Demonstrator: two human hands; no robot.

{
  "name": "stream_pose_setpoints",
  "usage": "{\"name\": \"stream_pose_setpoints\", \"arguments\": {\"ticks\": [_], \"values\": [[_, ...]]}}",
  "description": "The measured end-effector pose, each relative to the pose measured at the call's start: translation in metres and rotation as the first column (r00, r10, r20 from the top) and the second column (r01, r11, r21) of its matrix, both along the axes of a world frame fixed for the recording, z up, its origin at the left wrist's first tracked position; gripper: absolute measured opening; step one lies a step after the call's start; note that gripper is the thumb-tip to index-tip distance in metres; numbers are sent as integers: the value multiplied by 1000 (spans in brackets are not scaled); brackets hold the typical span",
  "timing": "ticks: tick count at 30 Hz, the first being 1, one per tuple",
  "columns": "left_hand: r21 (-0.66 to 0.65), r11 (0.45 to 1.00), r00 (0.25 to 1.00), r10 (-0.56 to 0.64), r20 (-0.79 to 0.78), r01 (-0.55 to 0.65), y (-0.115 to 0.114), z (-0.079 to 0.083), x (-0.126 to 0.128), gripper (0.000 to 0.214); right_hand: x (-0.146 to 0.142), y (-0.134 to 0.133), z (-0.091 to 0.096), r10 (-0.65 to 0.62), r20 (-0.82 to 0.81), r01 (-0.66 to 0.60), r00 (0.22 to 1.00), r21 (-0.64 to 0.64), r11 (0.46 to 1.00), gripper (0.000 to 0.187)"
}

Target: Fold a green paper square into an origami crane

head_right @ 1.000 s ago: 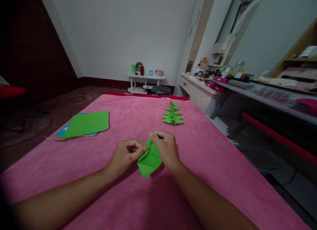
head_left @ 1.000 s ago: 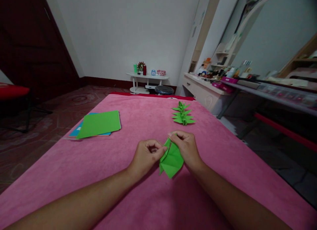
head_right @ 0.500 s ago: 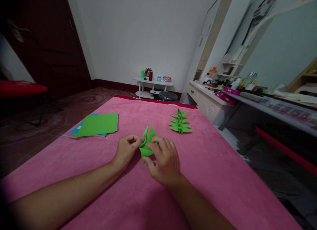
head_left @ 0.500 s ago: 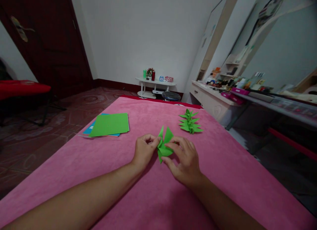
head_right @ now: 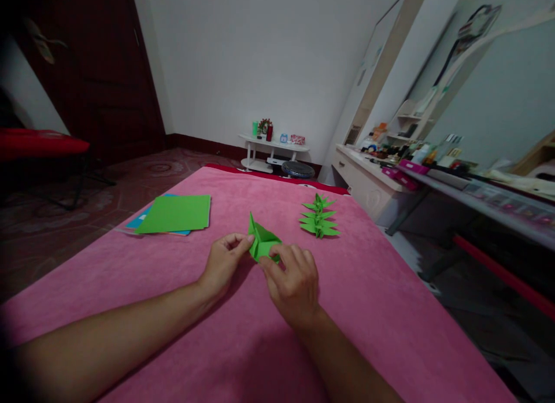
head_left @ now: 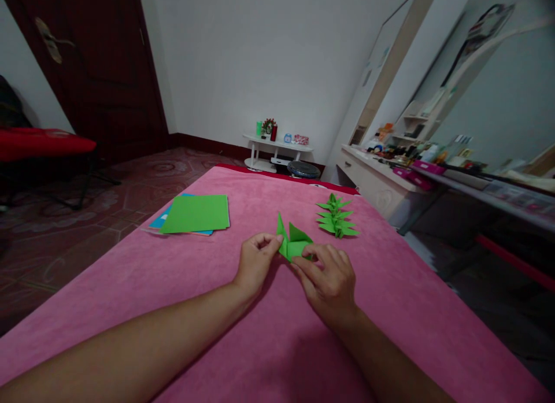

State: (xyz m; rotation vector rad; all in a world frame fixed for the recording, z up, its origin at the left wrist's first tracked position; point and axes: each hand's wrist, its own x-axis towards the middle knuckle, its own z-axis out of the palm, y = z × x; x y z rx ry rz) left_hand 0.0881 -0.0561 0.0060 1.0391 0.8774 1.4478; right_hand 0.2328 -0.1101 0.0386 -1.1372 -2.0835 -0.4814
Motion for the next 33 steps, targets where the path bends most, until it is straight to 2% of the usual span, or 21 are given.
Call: {"name": "stream_pose_setpoints", "arguments": {"ticks": [3,5,7,10,13,16,20,22,26,33], "values": [[-26,999,999,-19,38,20,1,-2,0,28,4,0,0,62,-112,-65,992,-26,998,8],[-35,999,999,-25,45,27,1,-1,-1,28,4,0,0,86,-295,-111,952,-68,992,6],[-47,998,999,-34,39,36,1,0,-1,28,3,1,0,43,-535,-113,844,-98,989,9],[-48,998,999,-35,6,36,0,3,-1,27,4,6,-4,-83,-788,-133,610,-205,970,10],[-38,998,999,-41,-22,40,-1,5,-1,27,7,12,-11,-144,-882,-319,448,-308,896,17],[-36,997,996,-65,-56,64,0,3,-2,27,11,15,-14,-170,-914,-462,369,-339,819,24],[69,996,982,-36,-185,49,1,0,-2,25,12,14,-10,-256,-890,-527,378,-434,731,29],[121,991,974,-32,-223,60,-1,0,-2,24,10,15,-8,-283,-867,-511,410,-475,717,28],[117,985,969,-97,-228,126,-7,5,0,22,8,19,-9,-265,-848,-438,459,-476,762,24],[-11,975,971,-220,-93,220,-9,8,3,22,6,20,-13,-286,-844,-376,453,-472,797,25]]}}
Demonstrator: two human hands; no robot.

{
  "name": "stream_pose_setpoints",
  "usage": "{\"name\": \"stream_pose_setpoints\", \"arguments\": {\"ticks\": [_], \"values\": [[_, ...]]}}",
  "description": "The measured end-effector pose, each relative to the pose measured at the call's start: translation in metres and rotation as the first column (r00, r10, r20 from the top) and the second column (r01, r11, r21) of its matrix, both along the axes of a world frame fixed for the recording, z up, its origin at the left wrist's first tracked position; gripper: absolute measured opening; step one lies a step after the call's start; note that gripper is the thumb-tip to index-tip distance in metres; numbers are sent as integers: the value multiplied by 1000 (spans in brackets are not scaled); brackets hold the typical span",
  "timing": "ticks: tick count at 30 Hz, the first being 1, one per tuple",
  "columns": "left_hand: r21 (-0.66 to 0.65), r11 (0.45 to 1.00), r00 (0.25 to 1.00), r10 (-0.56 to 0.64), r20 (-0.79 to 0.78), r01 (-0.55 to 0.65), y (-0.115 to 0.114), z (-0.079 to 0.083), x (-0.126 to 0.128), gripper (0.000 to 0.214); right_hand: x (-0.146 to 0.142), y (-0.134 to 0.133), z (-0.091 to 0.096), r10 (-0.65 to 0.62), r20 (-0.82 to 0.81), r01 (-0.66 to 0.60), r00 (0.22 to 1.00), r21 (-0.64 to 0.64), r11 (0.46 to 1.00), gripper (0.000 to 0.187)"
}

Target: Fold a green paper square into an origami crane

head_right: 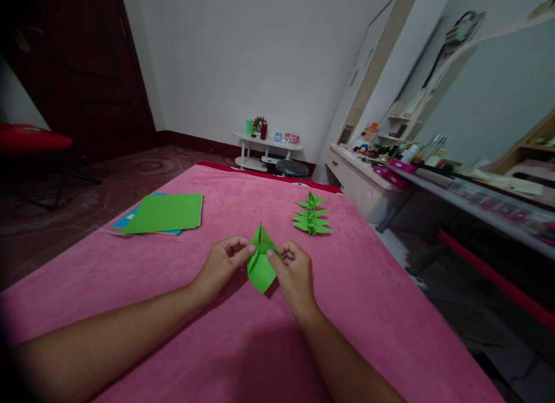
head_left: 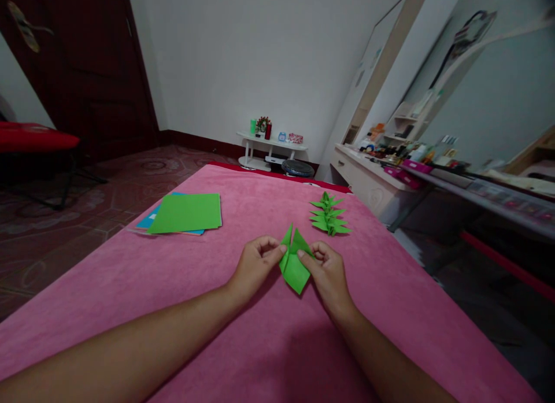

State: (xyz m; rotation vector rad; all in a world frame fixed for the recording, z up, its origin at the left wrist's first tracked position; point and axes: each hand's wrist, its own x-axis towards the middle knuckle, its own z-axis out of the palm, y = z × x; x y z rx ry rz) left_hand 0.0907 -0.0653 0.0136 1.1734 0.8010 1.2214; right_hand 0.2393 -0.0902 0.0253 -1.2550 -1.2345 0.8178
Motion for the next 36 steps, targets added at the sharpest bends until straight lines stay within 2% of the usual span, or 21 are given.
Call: {"name": "stream_pose_setpoints", "arguments": {"ticks": [6,10,14,19,21,24,28,32,36], "values": [[-157,981,989,-95,115,113,-4,7,0,27,0,-3,1,2,7,-2,1000,9,1000,25],[-223,962,984,-135,114,158,-3,16,-1,30,-1,-4,4,2,14,-2,1000,1,1000,25],[-220,952,977,-211,38,214,2,23,-4,32,-2,-4,7,7,40,-7,999,-4,1000,24],[-147,940,942,-322,-92,307,9,24,-8,25,-5,-7,13,32,61,-32,998,-12,999,23],[-92,954,941,-297,-160,285,11,22,-10,23,-7,-9,15,45,50,-44,998,-12,999,20],[14,980,957,-189,-219,196,15,16,-11,19,-9,-10,16,37,9,-37,999,-12,999,20],[106,988,963,-82,-259,112,15,9,-11,14,-10,-9,13,-16,54,17,998,-2,1000,19],[67,993,973,-85,-214,101,11,8,-8,12,-12,-7,10,-74,136,72,988,25,997,15],[-12,995,988,-99,-122,99,7,8,-4,13,-11,-7,7,-138,296,110,945,110,988,9]]}}
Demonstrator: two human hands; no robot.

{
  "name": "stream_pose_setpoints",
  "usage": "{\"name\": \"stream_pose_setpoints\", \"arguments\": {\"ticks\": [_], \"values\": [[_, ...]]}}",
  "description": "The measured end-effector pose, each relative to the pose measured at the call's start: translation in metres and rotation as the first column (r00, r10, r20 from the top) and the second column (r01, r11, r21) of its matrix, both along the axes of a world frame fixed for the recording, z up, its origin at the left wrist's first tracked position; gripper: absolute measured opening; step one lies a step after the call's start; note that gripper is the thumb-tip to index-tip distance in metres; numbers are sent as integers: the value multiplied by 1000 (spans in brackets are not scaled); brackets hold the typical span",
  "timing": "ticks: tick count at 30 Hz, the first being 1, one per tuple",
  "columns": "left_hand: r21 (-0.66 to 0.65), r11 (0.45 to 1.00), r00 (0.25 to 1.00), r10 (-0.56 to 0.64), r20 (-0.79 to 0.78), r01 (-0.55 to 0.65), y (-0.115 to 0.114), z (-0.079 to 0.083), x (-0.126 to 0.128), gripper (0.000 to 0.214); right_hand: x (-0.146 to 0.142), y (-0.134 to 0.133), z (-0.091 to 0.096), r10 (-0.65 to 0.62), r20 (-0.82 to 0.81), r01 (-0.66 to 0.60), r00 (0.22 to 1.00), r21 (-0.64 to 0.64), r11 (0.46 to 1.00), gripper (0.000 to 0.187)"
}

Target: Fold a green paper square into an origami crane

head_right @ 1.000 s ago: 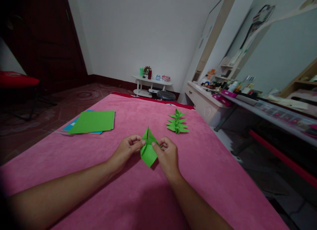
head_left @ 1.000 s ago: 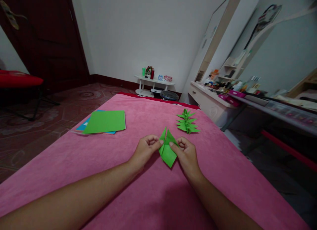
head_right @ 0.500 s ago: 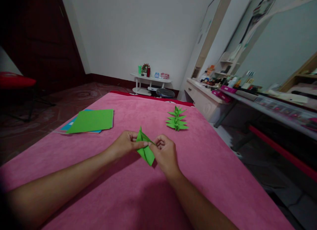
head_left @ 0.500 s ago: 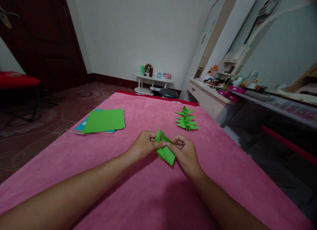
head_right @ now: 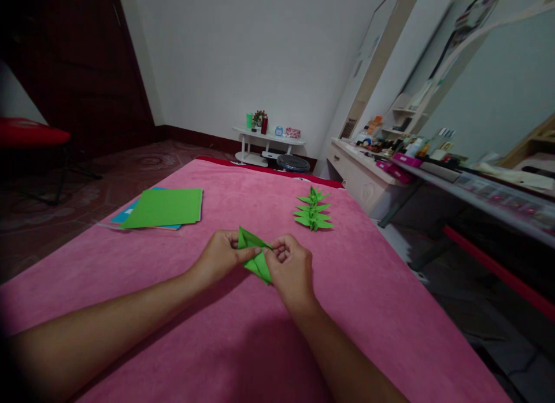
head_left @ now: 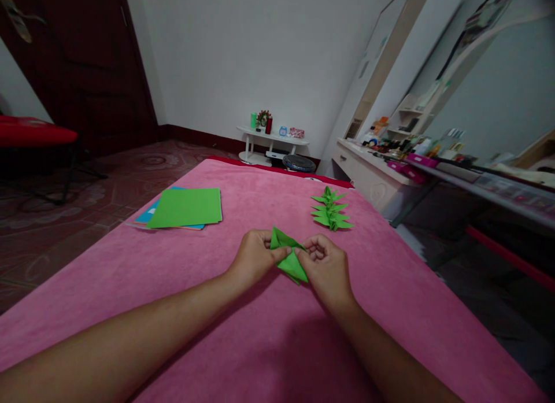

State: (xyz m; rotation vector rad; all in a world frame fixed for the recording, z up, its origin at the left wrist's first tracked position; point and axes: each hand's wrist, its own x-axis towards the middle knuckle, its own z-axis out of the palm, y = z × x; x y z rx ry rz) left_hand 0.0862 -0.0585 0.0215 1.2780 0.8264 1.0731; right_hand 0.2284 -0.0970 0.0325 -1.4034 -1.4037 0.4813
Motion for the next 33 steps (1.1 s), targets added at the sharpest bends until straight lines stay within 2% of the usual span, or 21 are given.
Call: {"name": "stream_pose_setpoints", "arguments": {"ticks": [6,12,20,24,30,33], "values": [[-124,992,996,27,81,-17,-1,-1,3,15,2,-2,1,-4,301,-21,954,80,997,3],[-141,989,994,56,89,-43,-3,-4,3,16,4,-3,1,-4,439,-50,899,112,992,6],[-196,980,992,67,107,-45,-5,-5,4,17,2,-1,0,16,384,-49,923,75,996,6],[-260,964,989,91,113,-59,-7,-3,5,16,3,-2,-1,17,472,-70,881,94,993,9],[-292,956,989,71,132,-30,-9,1,4,23,4,-2,-4,40,516,-109,856,104,989,11],[-286,958,989,59,135,-18,-9,0,3,24,4,-3,-4,43,529,-125,848,121,985,21]]}}
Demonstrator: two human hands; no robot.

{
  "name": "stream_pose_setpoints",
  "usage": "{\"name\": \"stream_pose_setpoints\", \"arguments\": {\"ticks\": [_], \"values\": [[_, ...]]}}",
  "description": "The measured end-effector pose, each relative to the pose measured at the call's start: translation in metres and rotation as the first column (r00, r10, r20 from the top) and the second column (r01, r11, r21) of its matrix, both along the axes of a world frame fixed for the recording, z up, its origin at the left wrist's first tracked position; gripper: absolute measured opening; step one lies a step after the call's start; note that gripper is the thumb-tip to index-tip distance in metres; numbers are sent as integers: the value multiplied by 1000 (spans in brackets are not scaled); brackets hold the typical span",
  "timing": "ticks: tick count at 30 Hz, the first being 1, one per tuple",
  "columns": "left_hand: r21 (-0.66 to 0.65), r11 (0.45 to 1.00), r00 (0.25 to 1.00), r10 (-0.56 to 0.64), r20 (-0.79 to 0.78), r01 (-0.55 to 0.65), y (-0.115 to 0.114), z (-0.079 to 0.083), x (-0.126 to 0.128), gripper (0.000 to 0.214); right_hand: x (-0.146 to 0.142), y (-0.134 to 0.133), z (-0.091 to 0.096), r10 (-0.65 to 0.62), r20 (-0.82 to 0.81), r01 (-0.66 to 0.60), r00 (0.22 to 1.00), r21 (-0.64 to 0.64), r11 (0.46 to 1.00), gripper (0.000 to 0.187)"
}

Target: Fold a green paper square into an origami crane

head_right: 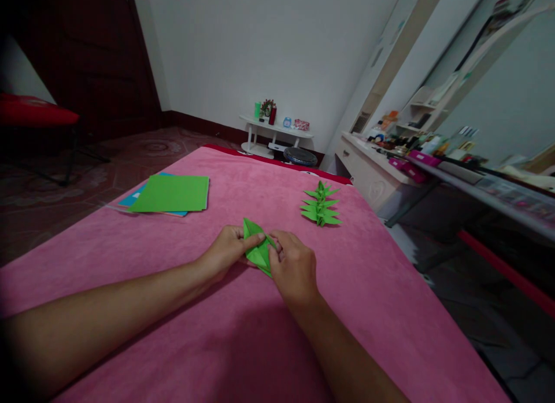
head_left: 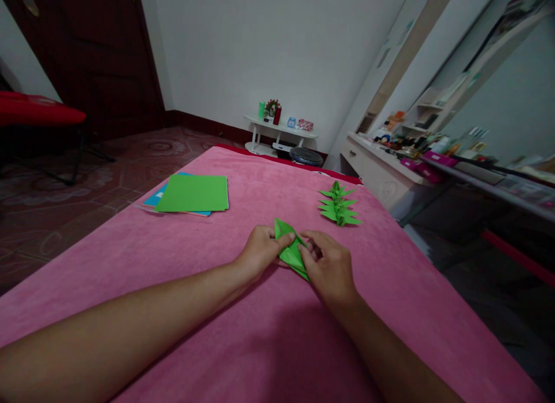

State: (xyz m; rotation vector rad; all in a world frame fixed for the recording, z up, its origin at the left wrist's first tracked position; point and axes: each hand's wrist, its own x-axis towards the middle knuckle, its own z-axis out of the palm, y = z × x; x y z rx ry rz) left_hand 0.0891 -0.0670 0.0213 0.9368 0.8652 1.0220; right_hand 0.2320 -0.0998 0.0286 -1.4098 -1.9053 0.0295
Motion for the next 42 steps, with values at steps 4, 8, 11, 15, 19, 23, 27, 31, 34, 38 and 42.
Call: {"name": "stream_pose_setpoints", "arguments": {"ticks": [4,8,11,15,19,23,27,31,34,38,42], "values": [[-11,1000,1000,0,-1,0,0,-1,0,19,0,-2,0,40,77,-41,996,11,999,27],[-28,1000,1000,9,-8,-9,0,1,1,18,1,-2,-2,55,100,-57,993,13,998,28],[-23,999,1000,23,-17,-23,-1,2,1,18,0,-3,-3,46,125,-48,991,12,999,27],[41,998,997,53,-48,-51,0,0,1,19,-1,-4,-3,38,174,-38,984,-4,999,27],[77,996,996,47,-76,-42,2,-4,1,21,-1,-5,-2,31,218,-30,975,-5,1000,27],[67,997,997,48,-59,-44,2,-5,1,20,-1,-5,-1,25,235,-29,972,14,999,28],[39,998,998,51,-31,-50,0,-3,1,22,-2,-5,-1,50,226,-56,973,21,998,34],[17,998,998,61,-12,-61,0,-1,2,25,-1,-5,-2,60,257,-67,964,19,998,38],[4,997,997,73,-6,-73,0,-2,2,25,0,-5,-2,70,269,-78,961,18,997,39],[-10,996,996,91,-18,-92,1,-2,3,25,-1,-6,-1,64,301,-72,952,16,997,38],[-18,995,995,95,-12,-95,0,-1,3,25,-2,-7,0,47,345,-56,937,17,998,38]]}}
